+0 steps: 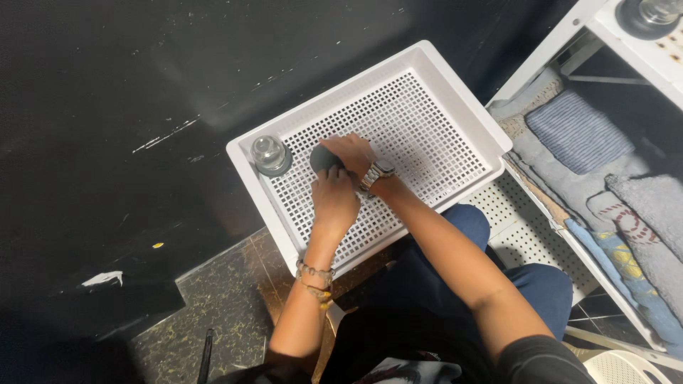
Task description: The person organizes supplies on a white perforated shelf. They place rolls of toilet paper, yellow bottles, a pink box, and glass jars with black lids onto the shelf. Then they fold several towels and place them into a white laundry basket.
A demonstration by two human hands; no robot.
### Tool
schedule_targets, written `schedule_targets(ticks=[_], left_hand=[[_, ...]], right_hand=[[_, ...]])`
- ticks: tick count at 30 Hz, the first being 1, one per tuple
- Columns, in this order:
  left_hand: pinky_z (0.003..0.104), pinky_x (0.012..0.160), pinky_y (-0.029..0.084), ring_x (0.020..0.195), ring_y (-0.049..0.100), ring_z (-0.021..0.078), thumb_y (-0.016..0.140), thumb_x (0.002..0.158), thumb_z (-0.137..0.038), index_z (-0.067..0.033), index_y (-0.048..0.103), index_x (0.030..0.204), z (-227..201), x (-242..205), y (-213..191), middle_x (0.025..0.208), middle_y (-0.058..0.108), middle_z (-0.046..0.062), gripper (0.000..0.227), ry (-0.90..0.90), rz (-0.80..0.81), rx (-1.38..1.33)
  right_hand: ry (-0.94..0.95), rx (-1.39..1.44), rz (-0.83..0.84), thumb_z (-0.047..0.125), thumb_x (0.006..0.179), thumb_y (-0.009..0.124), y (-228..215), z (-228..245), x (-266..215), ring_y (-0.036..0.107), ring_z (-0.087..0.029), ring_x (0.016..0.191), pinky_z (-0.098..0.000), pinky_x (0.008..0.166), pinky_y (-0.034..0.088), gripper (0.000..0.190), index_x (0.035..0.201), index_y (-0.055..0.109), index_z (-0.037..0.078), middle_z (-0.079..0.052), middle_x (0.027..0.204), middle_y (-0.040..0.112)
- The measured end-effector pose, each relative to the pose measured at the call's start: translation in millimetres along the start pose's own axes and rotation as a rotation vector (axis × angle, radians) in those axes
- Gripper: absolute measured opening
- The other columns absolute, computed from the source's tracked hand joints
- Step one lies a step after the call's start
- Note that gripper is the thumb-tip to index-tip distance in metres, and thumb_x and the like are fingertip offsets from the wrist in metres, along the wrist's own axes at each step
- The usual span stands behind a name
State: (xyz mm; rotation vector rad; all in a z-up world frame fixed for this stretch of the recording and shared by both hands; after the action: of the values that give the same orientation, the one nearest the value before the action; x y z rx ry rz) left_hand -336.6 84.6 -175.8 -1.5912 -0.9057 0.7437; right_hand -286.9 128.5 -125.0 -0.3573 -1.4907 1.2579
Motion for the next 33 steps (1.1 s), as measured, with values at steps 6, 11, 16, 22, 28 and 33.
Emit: schedule_targets(ticks=[6, 11, 16, 22, 28, 33], left_hand=[[0.05, 0.085, 0.045, 0.112, 0.054, 0.0429, 0.065, 0.084, -0.019, 0.0018, 0.054, 0.132, -12.3, -14.2, -4.6, 0.129, 0.058, 0.024, 0.054, 0.042, 0.07, -0.131], [0.058, 0.094, 0.049, 0.131, 0.05, 0.0488, 0.066, 0.084, -0.016, 0.0026, 0.038, 0.153, -71.1, -22.3, -35.6, 0.148, 0.05, 0.028, 0.076, 0.129, 0.046, -0.238], [0.063, 0.116, 0.029, 0.151, 0.018, 0.0505, 0.055, 0.097, -0.003, -0.0051, 0.019, 0.163, -175.7, -19.1, -77.4, 0.169, 0.016, 0.023, 0.075, 0.406, 0.282, -0.431], [0.058, 0.106, 0.051, 0.141, 0.045, 0.0457, 0.071, 0.088, -0.01, -0.0222, 0.022, 0.164, -312.1, 30.4, -64.8, 0.173, 0.013, 0.002, 0.092, 0.774, -0.146, -0.238], [0.056, 0.099, 0.049, 0.132, 0.049, 0.0463, 0.07, 0.082, 0.0, -0.027, 0.028, 0.16, -418.0, 64.1, -87.7, 0.17, 0.015, -0.007, 0.092, 0.884, -0.191, -0.231], [0.053, 0.094, 0.053, 0.137, 0.043, 0.0425, 0.086, 0.074, -0.022, -0.0262, 0.028, 0.156, -457.9, 79.8, -96.7, 0.167, 0.024, -0.003, 0.101, 0.834, -0.223, -0.114]], right_hand=[[0.147, 0.09, -0.172, 0.068, 0.078, 0.053, -11.0, -4.9, -29.5, 0.06, -0.014, 0.094, -0.0344, 0.09, 0.04, 0.072, 0.133, 0.064, 0.023, 0.002, 0.104, 0.068], [0.988, 0.077, -0.088, 0.057, 0.067, 0.078, -33.9, -77.4, -111.9, 0.063, 0.002, 0.11, -0.017, 0.089, 0.051, 0.037, 0.103, 0.072, 0.062, 0.031, 0.115, 0.06], [0.653, -0.236, -0.298, 0.037, 0.066, 0.076, -161.2, -122.5, -178.4, 0.06, -0.015, 0.117, -0.0309, 0.099, 0.054, 0.052, 0.118, 0.074, 0.035, 0.007, 0.118, 0.073], [0.567, -0.518, -0.527, 0.026, 0.069, 0.088, -320.9, -147.6, -235.4, 0.063, -0.027, 0.104, -0.0378, 0.093, 0.053, 0.041, 0.109, 0.081, 0.02, -0.008, 0.115, 0.075], [0.715, -0.636, -0.473, 0.021, 0.082, 0.08, -400.8, -181.7, -256.8, 0.056, -0.033, 0.105, -0.0416, 0.086, 0.047, 0.031, 0.111, 0.079, 0.009, -0.009, 0.108, 0.076], [0.811, -0.624, -0.486, 0.025, 0.084, 0.078, -417.2, -217.7, -266.4, 0.062, -0.034, 0.104, -0.0433, 0.088, 0.05, 0.028, 0.107, 0.081, 0.011, -0.008, 0.108, 0.078]])
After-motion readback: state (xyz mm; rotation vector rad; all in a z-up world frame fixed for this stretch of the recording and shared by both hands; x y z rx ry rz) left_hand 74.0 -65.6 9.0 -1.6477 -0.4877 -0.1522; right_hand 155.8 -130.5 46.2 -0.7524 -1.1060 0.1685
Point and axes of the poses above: each hand's wrist, its own x-axis towards the middle knuckle, its own y-axis out of the palm, z = x × y, the point moved 9 cm from there along x, towards the middle knuckle
